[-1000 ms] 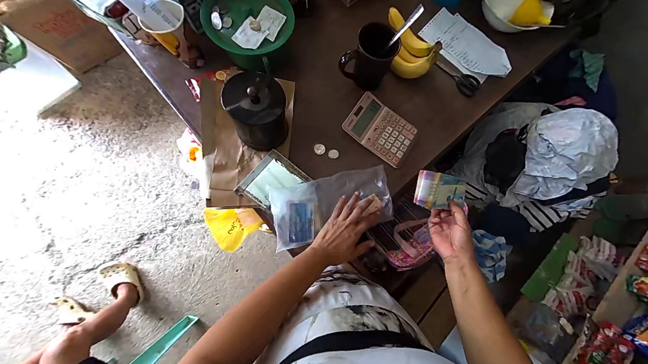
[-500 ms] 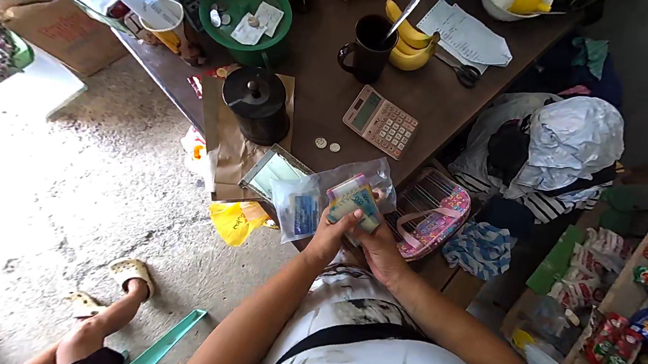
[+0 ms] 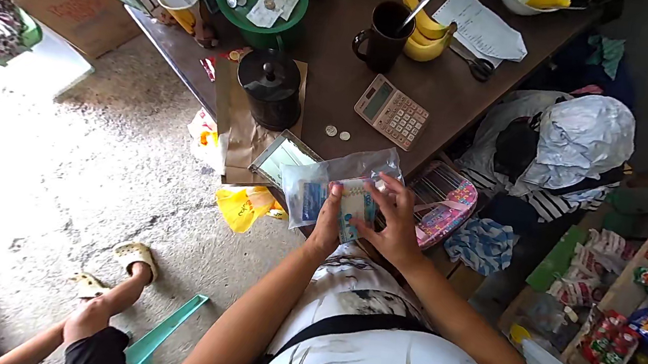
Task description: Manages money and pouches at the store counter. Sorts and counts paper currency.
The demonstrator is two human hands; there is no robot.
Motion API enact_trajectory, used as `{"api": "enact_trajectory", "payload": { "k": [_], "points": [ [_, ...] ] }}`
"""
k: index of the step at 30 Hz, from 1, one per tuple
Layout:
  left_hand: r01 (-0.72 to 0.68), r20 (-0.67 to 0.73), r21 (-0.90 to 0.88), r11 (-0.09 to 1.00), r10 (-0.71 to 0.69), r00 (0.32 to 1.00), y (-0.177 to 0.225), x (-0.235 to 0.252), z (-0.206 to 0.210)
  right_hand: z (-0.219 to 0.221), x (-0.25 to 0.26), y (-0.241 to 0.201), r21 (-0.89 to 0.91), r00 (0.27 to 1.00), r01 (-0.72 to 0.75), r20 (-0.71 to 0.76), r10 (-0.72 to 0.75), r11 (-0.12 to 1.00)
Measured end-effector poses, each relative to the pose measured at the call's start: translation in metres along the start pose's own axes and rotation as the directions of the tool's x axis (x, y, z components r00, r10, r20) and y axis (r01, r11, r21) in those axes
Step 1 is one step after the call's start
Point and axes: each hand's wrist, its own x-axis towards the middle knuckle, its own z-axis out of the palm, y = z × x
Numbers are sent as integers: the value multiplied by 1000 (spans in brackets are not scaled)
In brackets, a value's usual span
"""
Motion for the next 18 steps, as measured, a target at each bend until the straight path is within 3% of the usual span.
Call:
{"api": "enact_trajectory", "payload": {
  "k": [2, 7, 12, 16, 18],
  "points": [
    [-8, -3, 14, 1000, 8, 1000, -1, 1, -3, -3, 1, 0, -118, 997, 56, 64, -48, 991],
    [-76, 64, 209, 975, 64, 996, -7, 4, -11, -9, 1, -2, -173, 986, 34, 165, -6, 984],
    [-6, -39, 43, 999, 8, 999, -2, 8, -8, -10, -3, -4, -183, 980, 111, 185, -77, 977],
    [47, -153, -59, 997, -55, 987, 8, 7, -7, -16, -14, 2, -11, 948, 201, 255, -191, 980],
    [48, -168, -59, 997, -58, 984, 13, 4, -4, -20, -19, 3, 110, 947, 103, 293, -131, 989]
  ]
}}
